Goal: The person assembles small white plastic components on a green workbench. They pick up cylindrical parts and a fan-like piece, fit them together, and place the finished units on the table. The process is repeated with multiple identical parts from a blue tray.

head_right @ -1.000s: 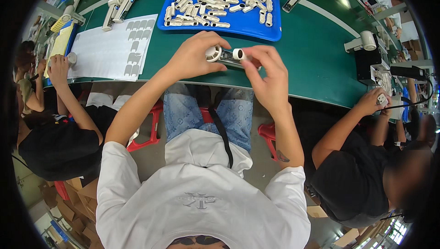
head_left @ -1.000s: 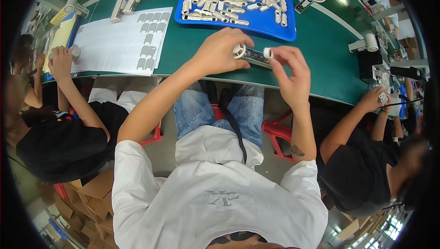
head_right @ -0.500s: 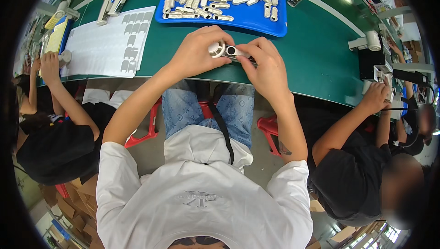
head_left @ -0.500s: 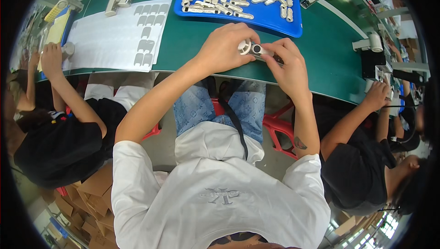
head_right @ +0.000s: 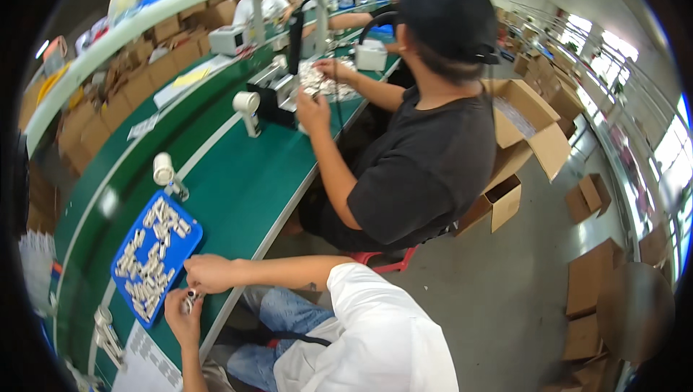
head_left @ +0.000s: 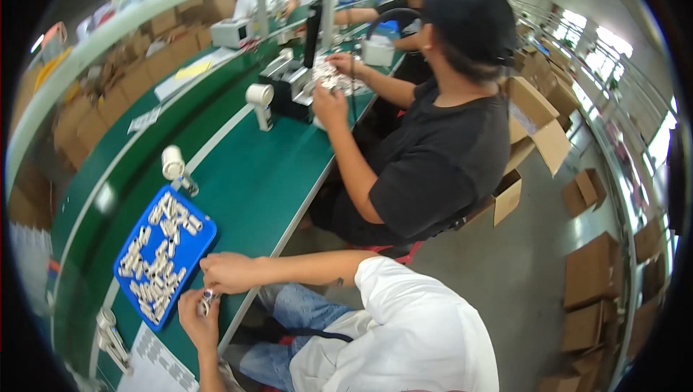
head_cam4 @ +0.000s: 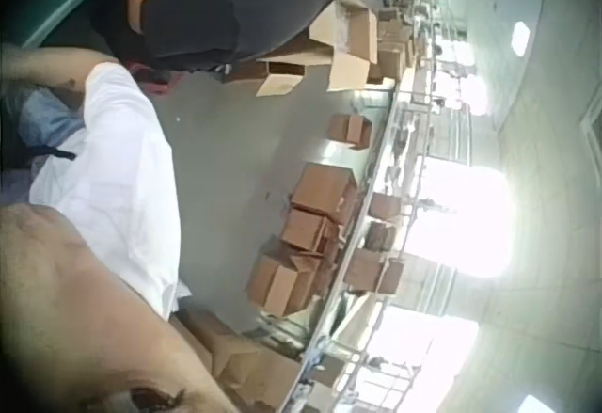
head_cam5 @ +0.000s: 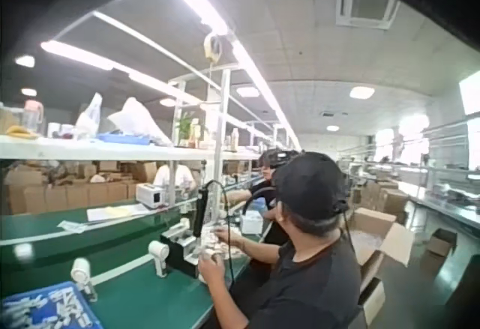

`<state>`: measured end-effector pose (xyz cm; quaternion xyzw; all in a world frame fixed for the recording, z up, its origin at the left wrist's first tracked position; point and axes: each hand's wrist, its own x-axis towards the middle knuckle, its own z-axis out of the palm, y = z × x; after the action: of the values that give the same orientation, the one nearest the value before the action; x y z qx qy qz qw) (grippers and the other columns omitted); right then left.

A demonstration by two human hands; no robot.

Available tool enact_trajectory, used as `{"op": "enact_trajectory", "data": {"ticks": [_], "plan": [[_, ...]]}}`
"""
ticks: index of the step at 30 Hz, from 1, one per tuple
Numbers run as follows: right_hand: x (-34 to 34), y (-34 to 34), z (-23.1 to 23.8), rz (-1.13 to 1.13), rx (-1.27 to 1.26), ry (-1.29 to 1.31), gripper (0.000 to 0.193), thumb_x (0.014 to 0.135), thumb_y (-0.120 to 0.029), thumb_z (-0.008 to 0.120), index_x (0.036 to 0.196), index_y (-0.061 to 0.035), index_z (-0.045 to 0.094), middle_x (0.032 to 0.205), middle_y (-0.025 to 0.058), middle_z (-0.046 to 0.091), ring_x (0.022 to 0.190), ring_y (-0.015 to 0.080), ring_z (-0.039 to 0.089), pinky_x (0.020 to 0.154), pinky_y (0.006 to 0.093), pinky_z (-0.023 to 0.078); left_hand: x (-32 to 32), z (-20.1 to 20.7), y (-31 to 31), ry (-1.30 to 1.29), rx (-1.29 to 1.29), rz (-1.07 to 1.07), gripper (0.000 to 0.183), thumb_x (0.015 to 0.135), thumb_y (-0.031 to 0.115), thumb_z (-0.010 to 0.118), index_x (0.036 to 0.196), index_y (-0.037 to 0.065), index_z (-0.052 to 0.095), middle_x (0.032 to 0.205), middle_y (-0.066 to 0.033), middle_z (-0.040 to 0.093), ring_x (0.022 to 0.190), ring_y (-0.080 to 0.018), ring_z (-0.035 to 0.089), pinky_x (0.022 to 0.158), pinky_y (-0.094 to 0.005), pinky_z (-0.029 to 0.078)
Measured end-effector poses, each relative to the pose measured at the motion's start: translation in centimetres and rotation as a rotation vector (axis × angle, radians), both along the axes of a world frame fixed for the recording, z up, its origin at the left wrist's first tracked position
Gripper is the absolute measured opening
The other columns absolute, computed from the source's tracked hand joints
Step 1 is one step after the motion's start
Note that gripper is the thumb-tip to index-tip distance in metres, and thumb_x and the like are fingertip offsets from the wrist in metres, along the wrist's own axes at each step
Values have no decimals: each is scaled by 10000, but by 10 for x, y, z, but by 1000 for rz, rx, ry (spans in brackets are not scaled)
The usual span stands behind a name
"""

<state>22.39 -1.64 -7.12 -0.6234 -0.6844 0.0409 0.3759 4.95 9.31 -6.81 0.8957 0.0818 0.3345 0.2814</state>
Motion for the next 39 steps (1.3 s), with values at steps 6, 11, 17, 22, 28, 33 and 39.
{"op": "enact_trajectory", "data": {"ticks": [6,11,17,22,28,33,39], "plan": [[12,0,-9,122,-133,313,322,803,-297,753,977,-37,677,968,130,636,960,310,610,785,406,485,-7,-1,1,0,210,54,359,643,-20,785,968,28,641,1008,-113,613,998,-323,566,898,-432,428],[7,10,-21,119,-89,290,453,763,-382,781,1034,-33,679,926,150,676,891,312,649,774,404,508,-18,-10,-1,-82,402,125,361,637,-7,792,967,53,658,1020,-100,612,1023,-324,549,918,-460,407],[3,-6,-25,261,-116,227,518,710,-202,821,1157,-35,620,1085,147,577,1038,318,560,881,389,460,-19,8,-14,100,169,65,380,558,63,847,838,78,590,890,-71,611,912,-309,555,805,-414,431],[-4,-5,-29,305,-20,189,566,695,-172,818,1208,-41,615,1083,158,589,1052,342,561,899,429,456,-20,5,-8,240,32,116,419,570,99,849,855,74,543,834,-93,592,819,-313,547,737,-404,448],[-2,-12,-23,278,-58,242,569,660,-135,819,1201,-76,652,1044,161,639,1007,343,587,867,412,482,-17,9,-14,227,-67,97,394,555,50,840,836,71,565,830,-96,588,820,-321,562,732,-408,457],[-4,-16,-29,200,-49,315,508,713,-163,810,1183,-40,661,1071,146,630,1003,331,599,866,406,491,-17,5,-16,229,-73,98,411,583,19,814,927,54,592,890,-98,619,868,-304,573,776,-395,470],[-10,-21,-32,214,-23,214,604,766,-152,777,1323,-59,561,1163,117,565,1064,317,526,923,405,462,-14,12,-27,293,-62,217,463,575,12,823,988,71,620,947,-90,659,927,-312,577,816,-408,475]]}}
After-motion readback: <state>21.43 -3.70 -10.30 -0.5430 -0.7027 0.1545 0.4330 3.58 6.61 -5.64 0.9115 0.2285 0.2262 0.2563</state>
